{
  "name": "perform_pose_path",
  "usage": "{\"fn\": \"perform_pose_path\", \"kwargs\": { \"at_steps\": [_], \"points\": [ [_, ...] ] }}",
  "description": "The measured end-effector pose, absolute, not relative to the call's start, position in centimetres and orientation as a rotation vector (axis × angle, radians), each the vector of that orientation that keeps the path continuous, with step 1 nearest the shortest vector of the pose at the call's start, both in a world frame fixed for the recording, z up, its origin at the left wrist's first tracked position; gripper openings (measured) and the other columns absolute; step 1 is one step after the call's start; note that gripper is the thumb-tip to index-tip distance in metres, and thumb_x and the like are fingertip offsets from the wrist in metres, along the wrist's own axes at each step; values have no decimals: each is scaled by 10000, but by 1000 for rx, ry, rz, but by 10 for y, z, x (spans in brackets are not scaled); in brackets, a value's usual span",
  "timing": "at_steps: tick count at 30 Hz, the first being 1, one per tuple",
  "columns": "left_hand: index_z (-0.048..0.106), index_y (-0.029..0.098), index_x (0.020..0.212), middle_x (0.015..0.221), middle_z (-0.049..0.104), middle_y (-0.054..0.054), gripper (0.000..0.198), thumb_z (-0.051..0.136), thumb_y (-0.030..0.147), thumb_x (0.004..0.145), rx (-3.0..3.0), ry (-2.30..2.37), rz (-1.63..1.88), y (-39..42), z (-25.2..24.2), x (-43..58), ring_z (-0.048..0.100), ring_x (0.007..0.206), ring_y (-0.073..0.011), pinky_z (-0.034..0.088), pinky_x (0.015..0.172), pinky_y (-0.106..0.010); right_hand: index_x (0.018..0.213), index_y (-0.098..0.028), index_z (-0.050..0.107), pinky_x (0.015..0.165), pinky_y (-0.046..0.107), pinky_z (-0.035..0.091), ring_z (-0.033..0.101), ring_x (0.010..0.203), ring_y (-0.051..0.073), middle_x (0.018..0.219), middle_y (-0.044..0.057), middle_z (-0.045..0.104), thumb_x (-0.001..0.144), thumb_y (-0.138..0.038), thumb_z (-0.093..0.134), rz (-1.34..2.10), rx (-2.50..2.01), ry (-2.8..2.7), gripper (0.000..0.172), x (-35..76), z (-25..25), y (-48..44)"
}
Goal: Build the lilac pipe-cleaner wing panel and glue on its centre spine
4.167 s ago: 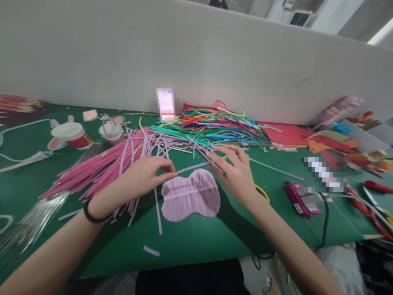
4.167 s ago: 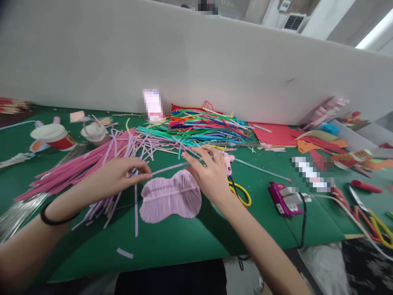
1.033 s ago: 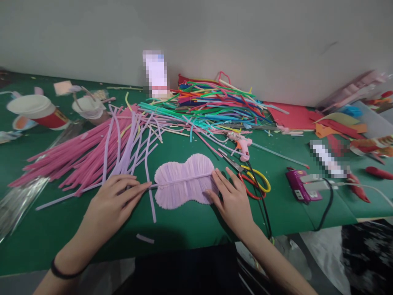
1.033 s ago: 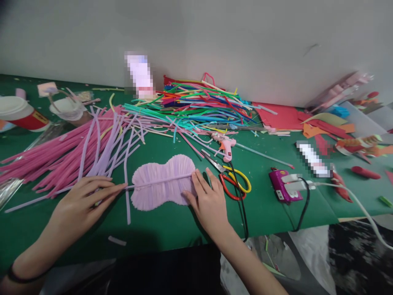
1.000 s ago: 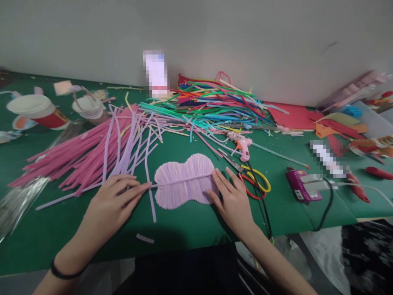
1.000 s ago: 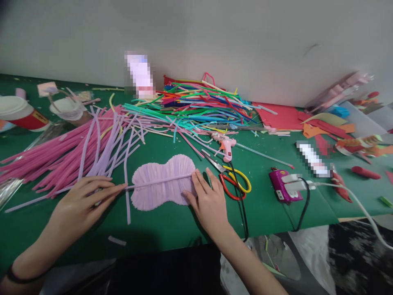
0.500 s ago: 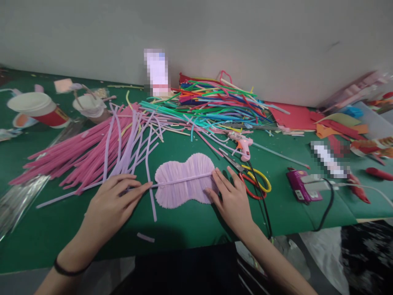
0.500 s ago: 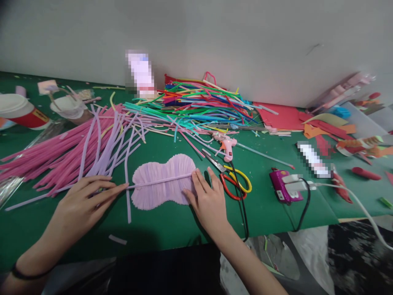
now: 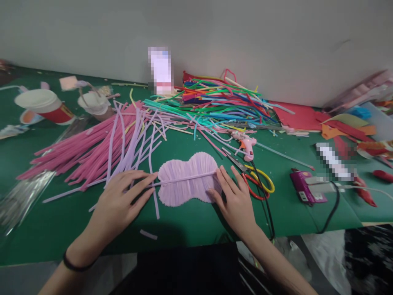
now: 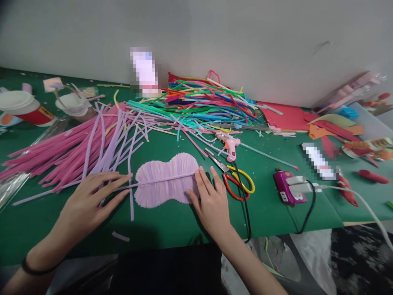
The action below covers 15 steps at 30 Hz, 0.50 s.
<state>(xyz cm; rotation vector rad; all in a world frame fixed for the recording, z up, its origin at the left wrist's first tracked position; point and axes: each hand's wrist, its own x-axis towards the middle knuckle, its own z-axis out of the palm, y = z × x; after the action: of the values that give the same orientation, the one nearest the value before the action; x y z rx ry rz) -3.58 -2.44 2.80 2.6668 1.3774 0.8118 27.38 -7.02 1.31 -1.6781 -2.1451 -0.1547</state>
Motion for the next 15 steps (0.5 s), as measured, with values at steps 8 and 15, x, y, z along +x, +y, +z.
{"fn": "perform_pose_path", "kwargs": {
  "at_steps": [8, 15],
  "points": [
    [697, 204, 978, 950, 697, -62, 144, 621, 282, 884, 2618, 1258, 847, -11, 28, -21, 601, 1044, -248, 477, 942, -425, 1292, -228, 603, 1059, 515, 426, 404, 1363, 291, 1261, 51, 661, 911, -156, 556, -81, -1483, -2113, 391, 268, 20, -64],
    [707, 203, 1016, 951, 703, -63, 164, 617, 259, 890, 2577, 1226, 842, -11, 23, -22, 583, 1089, -254, 467, 963, -426, 1089, -226, 712, 943, 416, 493, 529, 1065, 231, 999, 60, 701, 914, -136, 551, 139, -1303, -2159, 254, 239, 29, -37]
  ]
}}
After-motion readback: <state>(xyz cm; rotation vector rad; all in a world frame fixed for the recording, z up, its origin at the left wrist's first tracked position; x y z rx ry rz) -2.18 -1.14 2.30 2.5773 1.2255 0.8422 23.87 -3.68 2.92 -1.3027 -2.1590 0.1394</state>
